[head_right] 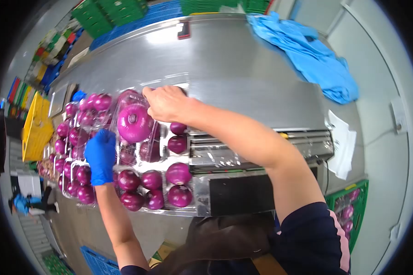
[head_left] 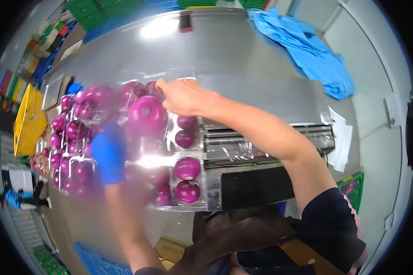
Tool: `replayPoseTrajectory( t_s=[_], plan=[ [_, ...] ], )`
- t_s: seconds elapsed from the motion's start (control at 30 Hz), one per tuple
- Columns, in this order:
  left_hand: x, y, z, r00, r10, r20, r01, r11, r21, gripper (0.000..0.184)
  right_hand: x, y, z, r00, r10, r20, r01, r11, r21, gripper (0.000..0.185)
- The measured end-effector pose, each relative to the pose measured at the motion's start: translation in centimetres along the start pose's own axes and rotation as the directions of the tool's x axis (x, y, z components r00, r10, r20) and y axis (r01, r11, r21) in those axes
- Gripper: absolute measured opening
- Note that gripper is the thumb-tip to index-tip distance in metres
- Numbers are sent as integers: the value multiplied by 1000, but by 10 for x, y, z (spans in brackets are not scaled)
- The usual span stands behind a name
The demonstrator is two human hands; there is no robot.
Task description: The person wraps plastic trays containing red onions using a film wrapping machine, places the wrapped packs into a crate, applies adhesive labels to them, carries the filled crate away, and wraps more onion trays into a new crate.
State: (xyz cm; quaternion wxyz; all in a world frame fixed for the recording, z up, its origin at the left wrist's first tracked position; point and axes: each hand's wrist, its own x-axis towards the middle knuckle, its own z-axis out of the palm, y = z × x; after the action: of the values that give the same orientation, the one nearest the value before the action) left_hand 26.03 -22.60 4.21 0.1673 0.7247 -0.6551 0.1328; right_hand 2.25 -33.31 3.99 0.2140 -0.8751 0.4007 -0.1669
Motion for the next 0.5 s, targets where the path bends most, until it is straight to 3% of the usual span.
replayPoseTrajectory(
  t_s=[0.03,0.1,0.17,0.33,0.4,0.5],
  plan=[
    [9,28,-14,997,70,32,-59,961,-271,13,-25,5,-23,999,48,3,-48,999,-13,50],
    [32,69,-4,975,219,23,-209,953,-218,14,-75,20,-65,990,138,1,-138,990,-42,57],
    [55,126,7,926,371,77,-338,901,-272,15,-122,57,-79,955,270,-121,-277,960,-45,64],
    [89,269,65,780,600,178,-446,732,-515,16,-226,112,-110,769,589,-248,-617,786,-47,60],
    [82,308,65,701,649,296,-475,734,-485,17,-255,129,-102,706,662,-252,-672,739,60,59],
    [72,323,67,675,652,344,-430,727,-535,20,-289,135,-95,670,698,-253,-662,716,220,58]
  ],
)
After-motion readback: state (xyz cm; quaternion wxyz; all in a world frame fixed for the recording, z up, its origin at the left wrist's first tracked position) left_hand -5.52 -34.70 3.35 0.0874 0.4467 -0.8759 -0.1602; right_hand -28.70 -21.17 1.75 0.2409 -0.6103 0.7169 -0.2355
